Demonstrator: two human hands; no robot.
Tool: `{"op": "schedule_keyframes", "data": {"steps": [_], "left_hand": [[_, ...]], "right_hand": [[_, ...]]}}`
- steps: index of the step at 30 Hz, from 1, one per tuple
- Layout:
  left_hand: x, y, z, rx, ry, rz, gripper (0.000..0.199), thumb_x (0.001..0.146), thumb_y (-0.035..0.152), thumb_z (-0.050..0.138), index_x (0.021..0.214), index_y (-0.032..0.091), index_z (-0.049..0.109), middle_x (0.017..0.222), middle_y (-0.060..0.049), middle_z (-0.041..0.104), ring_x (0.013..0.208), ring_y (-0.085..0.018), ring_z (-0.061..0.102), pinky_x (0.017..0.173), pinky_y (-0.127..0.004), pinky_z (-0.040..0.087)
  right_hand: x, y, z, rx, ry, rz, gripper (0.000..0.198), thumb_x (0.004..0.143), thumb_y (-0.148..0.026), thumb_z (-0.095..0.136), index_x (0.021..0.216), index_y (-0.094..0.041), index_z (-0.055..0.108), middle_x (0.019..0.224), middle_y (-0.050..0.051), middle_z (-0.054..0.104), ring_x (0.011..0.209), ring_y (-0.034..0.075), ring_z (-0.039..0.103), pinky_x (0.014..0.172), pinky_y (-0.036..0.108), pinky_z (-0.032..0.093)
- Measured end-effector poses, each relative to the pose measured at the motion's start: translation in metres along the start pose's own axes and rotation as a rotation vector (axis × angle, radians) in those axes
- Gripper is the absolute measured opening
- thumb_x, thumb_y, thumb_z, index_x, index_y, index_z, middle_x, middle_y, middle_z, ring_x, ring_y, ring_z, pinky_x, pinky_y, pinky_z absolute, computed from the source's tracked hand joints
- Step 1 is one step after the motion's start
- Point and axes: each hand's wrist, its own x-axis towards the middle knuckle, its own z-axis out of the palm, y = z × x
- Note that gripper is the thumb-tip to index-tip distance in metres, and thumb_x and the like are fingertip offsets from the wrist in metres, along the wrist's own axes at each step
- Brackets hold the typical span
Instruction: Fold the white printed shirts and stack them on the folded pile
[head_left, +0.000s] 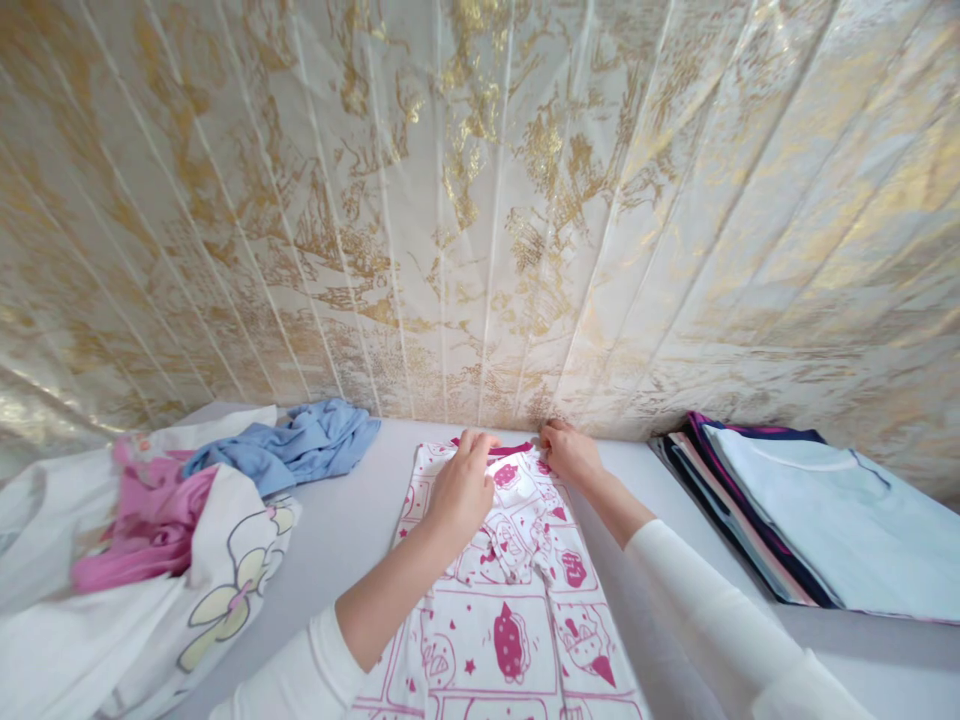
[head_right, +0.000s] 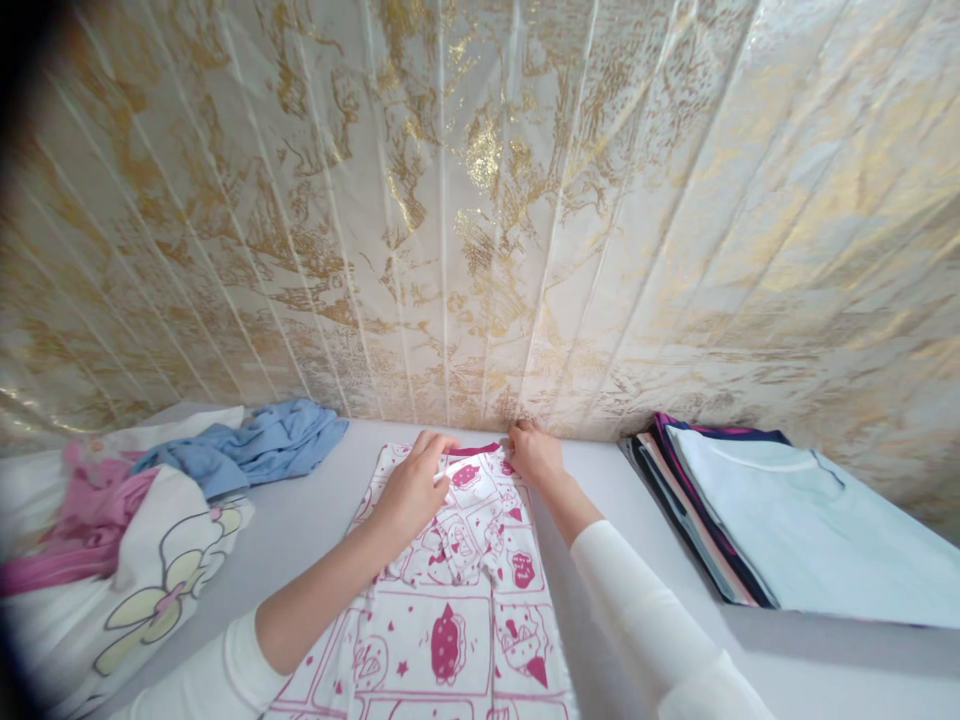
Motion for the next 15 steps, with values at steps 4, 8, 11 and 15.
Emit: {"op": "schedule_keyframes", "data": {"steps": [4,8,11,15], "left_hand": [[0.003,-0.016,0.003,-0.001,-0.03,-0.008,0.046,0.073,-0.009,0.049,0.108,0.019,0.057,0.112,-0.006,0.058,0.104,-0.02,0.061,0.09,-0.029,0.044],[0.006,-0.022,0.0,-0.05,-0.011,-0.028,0.036,0.081,0.0,0.05,0.111,0.02,0.056,0.116,-0.006,0.059,0.105,-0.02,0.06,0.093,-0.031,0.043],[0.005,-0.022,-0.002,-0.111,-0.042,-0.046,0.029,0.082,0.011,0.06,0.11,0.019,0.057,0.106,-0.007,0.064,0.103,-0.023,0.062,0.09,-0.033,0.045],[0.008,-0.02,0.0,-0.222,-0.069,-0.043,0.037,0.077,0.005,0.061,0.11,0.021,0.057,0.102,-0.002,0.068,0.096,-0.019,0.065,0.086,-0.028,0.048]], "right_hand": [[-0.017,-0.014,-0.007,0.065,0.099,0.016,0.034,0.076,-0.001,0.044,0.104,-0.014,0.06,0.111,0.015,0.06,0.107,0.027,0.054,0.088,0.037,0.043],[-0.063,-0.039,-0.003,0.274,0.142,-0.058,0.049,0.079,-0.006,0.042,0.127,-0.018,0.045,0.126,0.011,0.055,0.12,0.02,0.049,0.101,0.034,0.041],[-0.104,-0.057,0.008,0.759,0.111,-0.073,0.053,0.083,-0.015,0.043,0.135,-0.024,0.037,0.14,0.008,0.047,0.132,0.02,0.042,0.109,0.039,0.035],[-0.13,-0.067,0.019,1.048,0.112,0.024,0.055,0.081,-0.021,0.047,0.136,-0.026,0.04,0.145,0.005,0.043,0.138,0.021,0.034,0.115,0.041,0.025]]}}
